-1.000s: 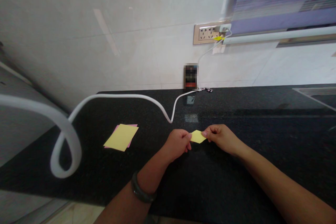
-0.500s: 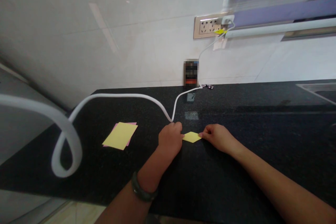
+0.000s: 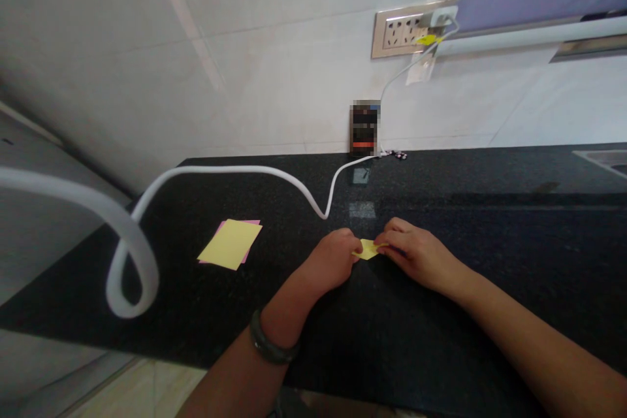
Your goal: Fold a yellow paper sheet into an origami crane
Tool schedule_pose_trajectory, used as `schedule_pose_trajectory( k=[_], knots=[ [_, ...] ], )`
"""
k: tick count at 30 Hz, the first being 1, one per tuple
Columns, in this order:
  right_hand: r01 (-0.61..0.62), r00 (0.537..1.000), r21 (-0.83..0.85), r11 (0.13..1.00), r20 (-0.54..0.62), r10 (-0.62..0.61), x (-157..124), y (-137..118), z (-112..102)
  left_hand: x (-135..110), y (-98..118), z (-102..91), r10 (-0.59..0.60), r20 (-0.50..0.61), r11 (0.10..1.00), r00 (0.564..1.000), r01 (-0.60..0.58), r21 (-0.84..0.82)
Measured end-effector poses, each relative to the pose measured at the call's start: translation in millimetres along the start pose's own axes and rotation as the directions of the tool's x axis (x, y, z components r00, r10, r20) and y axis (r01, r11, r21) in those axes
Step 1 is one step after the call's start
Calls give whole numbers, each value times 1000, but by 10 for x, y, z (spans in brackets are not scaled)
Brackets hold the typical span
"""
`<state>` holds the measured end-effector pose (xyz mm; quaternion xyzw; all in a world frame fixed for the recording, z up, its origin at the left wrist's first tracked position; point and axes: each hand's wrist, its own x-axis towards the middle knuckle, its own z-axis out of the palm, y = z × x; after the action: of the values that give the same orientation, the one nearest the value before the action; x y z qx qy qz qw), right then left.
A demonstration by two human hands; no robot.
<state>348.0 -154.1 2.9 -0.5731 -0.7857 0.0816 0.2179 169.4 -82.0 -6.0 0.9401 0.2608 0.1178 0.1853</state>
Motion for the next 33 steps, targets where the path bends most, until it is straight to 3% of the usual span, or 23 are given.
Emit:
schedule_pose_trajectory(
  k=[3,15,24,33],
  knots=[
    [104,991,35,994,85,-107,2,-45,24,-4,15,17,-14,-7,1000,1000,14,-27],
    [118,983,-51,992,144,-110,36,-8,88,3,20,45,-26,-4,999,1000,26,-47],
    [42,990,-127,991,137,-25,19,-66,130,0,31,65,-41,-29,999,999,41,-30],
    [-51,994,-79,996,94,58,10,-105,138,25,34,110,-27,-53,1000,998,28,15]
  ],
)
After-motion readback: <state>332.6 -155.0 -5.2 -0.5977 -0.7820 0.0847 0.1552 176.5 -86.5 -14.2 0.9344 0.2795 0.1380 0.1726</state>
